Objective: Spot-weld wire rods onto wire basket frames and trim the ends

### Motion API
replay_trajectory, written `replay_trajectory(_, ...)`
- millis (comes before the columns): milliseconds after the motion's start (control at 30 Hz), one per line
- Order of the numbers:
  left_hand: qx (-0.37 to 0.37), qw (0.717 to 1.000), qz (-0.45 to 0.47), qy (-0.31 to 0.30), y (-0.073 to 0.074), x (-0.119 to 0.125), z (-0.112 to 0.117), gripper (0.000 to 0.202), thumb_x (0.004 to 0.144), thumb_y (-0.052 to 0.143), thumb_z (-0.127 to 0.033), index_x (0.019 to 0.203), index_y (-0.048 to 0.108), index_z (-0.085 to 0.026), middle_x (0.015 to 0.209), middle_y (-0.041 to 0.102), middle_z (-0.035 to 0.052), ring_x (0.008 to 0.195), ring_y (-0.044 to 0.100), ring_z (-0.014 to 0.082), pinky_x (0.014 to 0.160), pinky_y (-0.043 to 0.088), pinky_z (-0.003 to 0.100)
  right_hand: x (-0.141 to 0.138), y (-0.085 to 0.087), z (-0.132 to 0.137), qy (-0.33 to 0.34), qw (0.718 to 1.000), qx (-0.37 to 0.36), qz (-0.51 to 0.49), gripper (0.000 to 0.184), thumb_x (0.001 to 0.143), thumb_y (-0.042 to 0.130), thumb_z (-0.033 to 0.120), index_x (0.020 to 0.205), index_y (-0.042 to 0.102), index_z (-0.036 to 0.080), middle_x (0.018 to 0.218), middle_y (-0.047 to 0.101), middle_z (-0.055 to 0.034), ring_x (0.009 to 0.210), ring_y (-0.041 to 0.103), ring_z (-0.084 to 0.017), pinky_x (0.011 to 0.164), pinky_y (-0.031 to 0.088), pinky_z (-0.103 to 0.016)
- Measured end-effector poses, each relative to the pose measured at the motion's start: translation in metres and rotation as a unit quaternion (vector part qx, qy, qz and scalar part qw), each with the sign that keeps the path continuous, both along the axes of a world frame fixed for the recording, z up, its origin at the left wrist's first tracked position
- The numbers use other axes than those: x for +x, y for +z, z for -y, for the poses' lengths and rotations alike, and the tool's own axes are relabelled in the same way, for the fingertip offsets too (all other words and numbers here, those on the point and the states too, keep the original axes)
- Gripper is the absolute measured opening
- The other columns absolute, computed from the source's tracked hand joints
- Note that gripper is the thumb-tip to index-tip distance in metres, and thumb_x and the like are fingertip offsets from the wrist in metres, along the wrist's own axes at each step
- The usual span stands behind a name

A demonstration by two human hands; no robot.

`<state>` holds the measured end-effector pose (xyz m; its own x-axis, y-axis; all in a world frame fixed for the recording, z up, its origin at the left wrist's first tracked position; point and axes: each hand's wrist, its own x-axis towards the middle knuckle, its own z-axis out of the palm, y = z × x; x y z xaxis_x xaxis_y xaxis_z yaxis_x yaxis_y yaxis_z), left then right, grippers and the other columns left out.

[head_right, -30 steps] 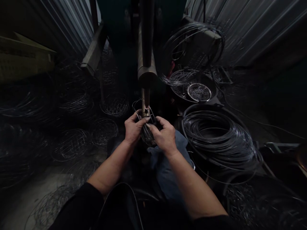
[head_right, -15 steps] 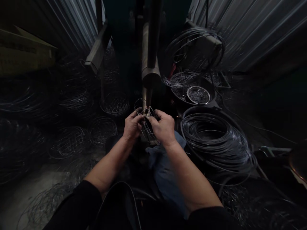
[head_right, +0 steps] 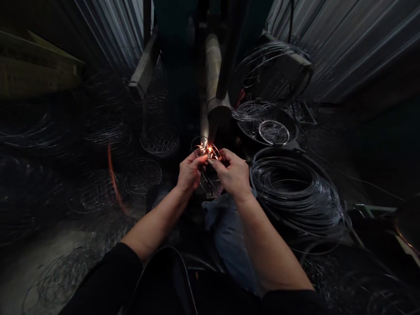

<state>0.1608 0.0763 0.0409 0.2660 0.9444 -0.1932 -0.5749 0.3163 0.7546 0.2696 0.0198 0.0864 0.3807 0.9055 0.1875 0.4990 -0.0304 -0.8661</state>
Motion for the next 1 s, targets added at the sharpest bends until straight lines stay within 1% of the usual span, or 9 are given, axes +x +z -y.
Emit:
replay_trajectory(100, 0.015, 0.999, -0.026, -0.02, -0.001, -0.006, 0.008, 0.03, 0.064, 0.076, -0.029, 0.092, 0.071, -0.018, 0.081, 0.065, 0.0009, 0.068, 0.054, 0.0094, 0.065, 0.043, 0.023, 0.001, -0.005, 0.019, -0.012, 1.0, 0.002, -0.027, 0.025, 0.073, 0.072, 0.041, 0.085, 0.066, 0.02, 0.074, 0.062, 0.0007, 0.064, 0.053, -0.013, 0.059, 0.043, -0.026)
replay_trajectory(167, 0.042, 0.997, -0.04, -0.043, -0.004, -0.01, 0.015, 0.033, 0.064, 0.078, -0.027, 0.094, 0.07, -0.018, 0.076, 0.062, -0.0006, 0.066, 0.053, 0.0089, 0.065, 0.043, 0.022, 0.002, -0.012, 0.033, -0.051, 0.999, 0.009, 0.0, 0.033, 0.072, 0.073, 0.043, 0.095, 0.068, 0.02, 0.085, 0.066, -0.0026, 0.072, 0.058, -0.017, 0.066, 0.047, -0.029)
replay_trajectory(233, 0.062, 0.994, -0.052, -0.066, -0.006, -0.013, 0.019, 0.04, 0.061, 0.081, -0.027, 0.098, 0.069, -0.017, 0.071, 0.058, -0.0027, 0.062, 0.05, 0.0077, 0.062, 0.042, 0.022, 0.0, -0.019, 0.047, -0.091, 0.993, 0.036, 0.066, 0.038, 0.074, 0.072, 0.044, 0.102, 0.068, 0.019, 0.094, 0.068, -0.0065, 0.083, 0.061, -0.021, 0.076, 0.049, -0.035)
replay_trajectory(333, 0.061, 0.992, -0.083, -0.071, -0.01, -0.013, 0.021, 0.043, 0.059, 0.083, -0.03, 0.096, 0.069, -0.015, 0.067, 0.055, -0.0043, 0.059, 0.047, 0.0067, 0.06, 0.039, 0.022, -0.013, -0.027, 0.066, -0.12, 0.967, 0.113, 0.195, 0.035, 0.08, 0.066, 0.04, 0.107, 0.066, 0.019, 0.104, 0.069, -0.0109, 0.097, 0.063, -0.027, 0.09, 0.047, -0.044)
replay_trajectory(433, 0.071, 0.992, -0.089, -0.058, -0.011, -0.012, 0.019, 0.043, 0.06, 0.081, -0.035, 0.096, 0.07, -0.015, 0.07, 0.058, -0.0029, 0.062, 0.05, 0.0075, 0.063, 0.04, 0.022, -0.031, -0.032, 0.081, -0.096, 0.943, 0.173, 0.267, 0.034, 0.081, 0.063, 0.029, 0.114, 0.063, 0.019, 0.119, 0.066, -0.0147, 0.11, 0.06, -0.029, 0.097, 0.043, -0.048)
replay_trajectory(533, 0.084, 0.99, -0.101, -0.05, -0.011, -0.012, 0.018, 0.042, 0.061, 0.081, -0.039, 0.094, 0.07, -0.016, 0.069, 0.058, -0.0034, 0.06, 0.048, 0.007, 0.061, 0.038, 0.021, -0.046, -0.037, 0.091, -0.06, 0.936, 0.19, 0.29, 0.036, 0.081, 0.063, 0.024, 0.117, 0.062, 0.019, 0.12, 0.065, -0.0151, 0.112, 0.061, -0.03, 0.096, 0.045, -0.047)
replay_trajectory(700, 0.098, 0.987, -0.122, -0.038, -0.011, -0.013, 0.019, 0.039, 0.062, 0.079, -0.041, 0.09, 0.068, -0.015, 0.064, 0.053, -0.0046, 0.057, 0.045, 0.0065, 0.056, 0.034, 0.021, -0.052, -0.047, 0.1, -0.026, 0.942, 0.149, 0.3, 0.033, 0.085, 0.058, 0.024, 0.118, 0.061, 0.019, 0.118, 0.067, -0.0137, 0.108, 0.062, -0.029, 0.093, 0.048, -0.048)
replay_trajectory(867, 0.113, 0.985, -0.125, -0.026, -0.013, -0.011, 0.016, 0.035, 0.063, 0.078, -0.035, 0.088, 0.068, -0.013, 0.064, 0.053, -0.0048, 0.056, 0.041, 0.0056, 0.057, 0.033, 0.021, -0.054, -0.054, 0.101, -0.008, 0.95, 0.152, 0.274, 0.034, 0.085, 0.056, 0.023, 0.119, 0.061, 0.017, 0.113, 0.068, -0.0146, 0.107, 0.062, -0.028, 0.095, 0.049, -0.05)
replay_trajectory(1000, 0.154, 0.977, -0.147, -0.02, -0.017, -0.01, 0.025, 0.032, 0.06, 0.08, -0.032, 0.082, 0.067, -0.014, 0.066, 0.053, -0.0042, 0.061, 0.043, 0.0071, 0.06, 0.035, 0.021, -0.056, -0.059, 0.101, -0.009, 0.958, 0.147, 0.247, 0.038, 0.084, 0.057, 0.021, 0.121, 0.06, 0.017, 0.113, 0.067, -0.0145, 0.108, 0.062, -0.028, 0.094, 0.051, -0.049)
